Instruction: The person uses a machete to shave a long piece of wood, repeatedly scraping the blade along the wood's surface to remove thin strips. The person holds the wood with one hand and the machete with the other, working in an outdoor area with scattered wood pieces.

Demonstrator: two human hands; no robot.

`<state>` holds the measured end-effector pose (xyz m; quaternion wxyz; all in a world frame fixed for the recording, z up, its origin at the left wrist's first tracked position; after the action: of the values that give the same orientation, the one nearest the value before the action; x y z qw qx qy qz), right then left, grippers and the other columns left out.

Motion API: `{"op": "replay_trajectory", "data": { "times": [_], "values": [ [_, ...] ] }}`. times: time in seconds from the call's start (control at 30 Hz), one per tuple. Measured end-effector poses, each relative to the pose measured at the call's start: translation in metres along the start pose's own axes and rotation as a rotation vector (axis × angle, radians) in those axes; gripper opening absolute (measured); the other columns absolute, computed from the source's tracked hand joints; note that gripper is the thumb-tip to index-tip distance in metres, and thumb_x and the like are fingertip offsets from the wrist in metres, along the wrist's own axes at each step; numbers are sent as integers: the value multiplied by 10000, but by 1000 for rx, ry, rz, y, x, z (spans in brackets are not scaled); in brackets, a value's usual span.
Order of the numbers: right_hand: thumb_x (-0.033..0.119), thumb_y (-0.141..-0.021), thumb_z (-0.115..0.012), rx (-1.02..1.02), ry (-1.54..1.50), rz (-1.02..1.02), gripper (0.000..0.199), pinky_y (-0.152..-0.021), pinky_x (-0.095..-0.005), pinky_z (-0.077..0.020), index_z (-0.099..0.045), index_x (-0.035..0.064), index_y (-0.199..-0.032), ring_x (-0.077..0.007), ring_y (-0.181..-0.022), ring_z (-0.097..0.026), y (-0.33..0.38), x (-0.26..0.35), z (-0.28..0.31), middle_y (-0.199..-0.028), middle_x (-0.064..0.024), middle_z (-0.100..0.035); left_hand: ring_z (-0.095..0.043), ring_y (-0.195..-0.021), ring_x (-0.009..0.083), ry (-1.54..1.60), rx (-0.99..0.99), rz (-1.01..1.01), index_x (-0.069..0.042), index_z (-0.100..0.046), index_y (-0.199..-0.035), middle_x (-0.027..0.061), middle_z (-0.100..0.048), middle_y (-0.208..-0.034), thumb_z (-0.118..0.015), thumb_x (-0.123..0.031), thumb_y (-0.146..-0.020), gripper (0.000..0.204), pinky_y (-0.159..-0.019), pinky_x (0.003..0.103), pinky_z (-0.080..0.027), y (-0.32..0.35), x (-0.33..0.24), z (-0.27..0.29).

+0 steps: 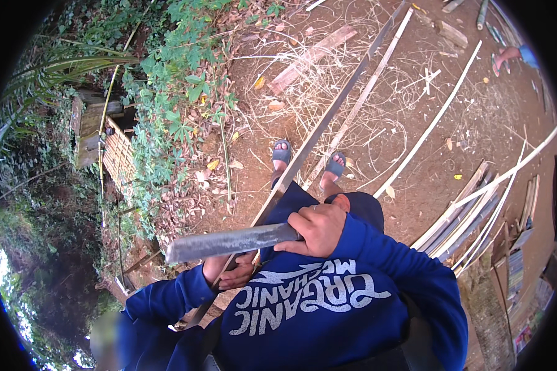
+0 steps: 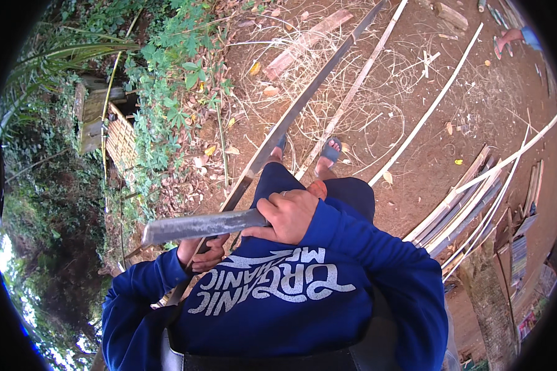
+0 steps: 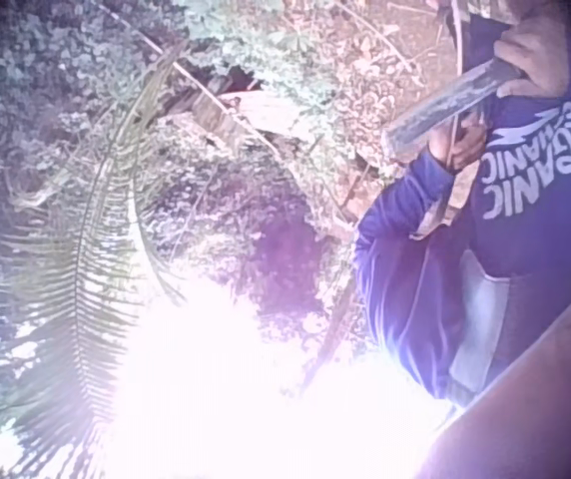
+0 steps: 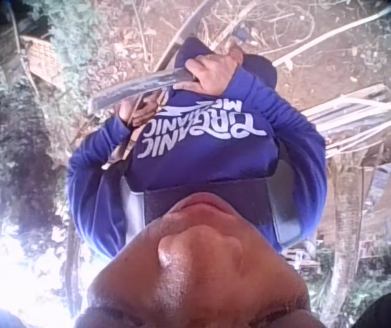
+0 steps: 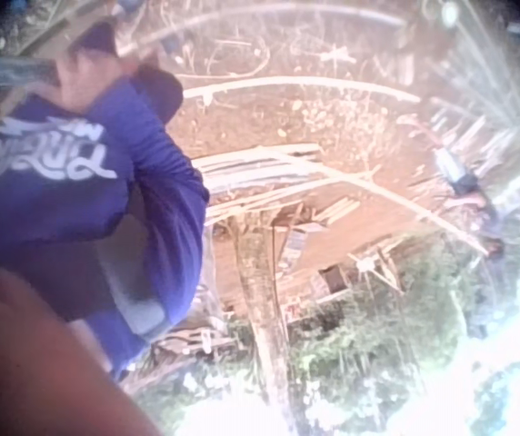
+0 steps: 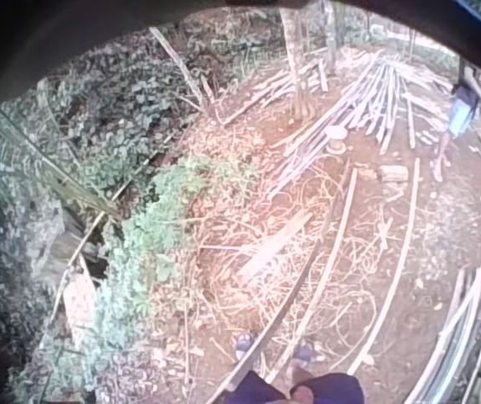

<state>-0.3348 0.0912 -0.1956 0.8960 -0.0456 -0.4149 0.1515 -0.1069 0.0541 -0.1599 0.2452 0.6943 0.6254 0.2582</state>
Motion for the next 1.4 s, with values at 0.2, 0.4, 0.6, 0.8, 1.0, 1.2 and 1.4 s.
{"op": "replay_trajectory", "data": {
  "times": [0.2,0.4,0.6,0.8,1.0,1.2,1.4],
  "values": [
    [554,-893,-556,-57,58,-281,547,-450,-388,-490,-536,34,-721,-292,-472,-616,-5,-17,11,-551,-138,-599,-353,-300,88,128,69,-40,-125,-380,-771,-35,-341,-427,-246,-604,-978,538,-285,212,-282,-1,-4,4],
    [620,-899,-475,12,196,-364,597,-555,-493,-521,-585,50,-761,-334,-522,-635,-3,-26,23,-595,-143,-623,-348,-315,84,-15,74,-12,-117,-391,-809,-26,-363,-448,-371,-458,-1002,392,-293,215,-287,3,2,6],
    [662,-901,-435,-178,195,-966,723,-607,-510,-492,-656,-14,-768,-451,-641,-619,34,-217,14,-604,-267,-586,-410,-353,113,123,-5,19,-80,-402,-757,12,-406,-472,-509,-262,-924,269,-316,232,-339,9,15,27],
    [574,-844,-636,-820,-1082,-1319,609,-439,-224,-360,-630,-16,-998,-73,-458,-396,39,-265,-38,-867,-123,-695,-428,-386,103,-177,-129,39,-12,-462,-810,39,-466,-597,-570,-265,-855,279,-346,209,-342,29,16,37],
    [169,-770,-787,-868,-1759,-1093,324,-464,-281,-400,-598,30,-993,-103,-503,-442,-5,-229,-71,-830,-78,-633,-578,-619,153,-518,-293,161,29,-525,-1013,91,-554,-762,-602,-346,-836,422,-587,246,-493,67,36,86],
    [108,-813,-737,-761,-1713,-1052,213,-484,-294,-410,-588,41,-950,-101,-523,-461,-11,-199,-96,-757,-40,-587,-508,-1217,267,-500,83,247,23,-335,-1414,174,-491,-1346,-556,-645,-850,902,-985,390,-457,91,15,189],
    [103,-840,-707,-642,-1729,-1021,166,-474,-282,-410,-583,46,-934,-96,-521,-470,-9,-171,-112,-710,-27,-573,-645,-932,235,-434,-80,32,-38,-405,-1351,186,-585,-1154,-555,-494,-923,643,-775,348,-544,-68,-79,73]
  ]
}}
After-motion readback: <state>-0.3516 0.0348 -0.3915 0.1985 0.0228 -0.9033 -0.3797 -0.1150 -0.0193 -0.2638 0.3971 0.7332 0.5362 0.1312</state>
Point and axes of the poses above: each hand's wrist, its own y-axis away from the middle knuckle, its own z-axis out of the back of the hand, x = y × z, the point moved 3 cm from there along -y, towards the middle knuckle
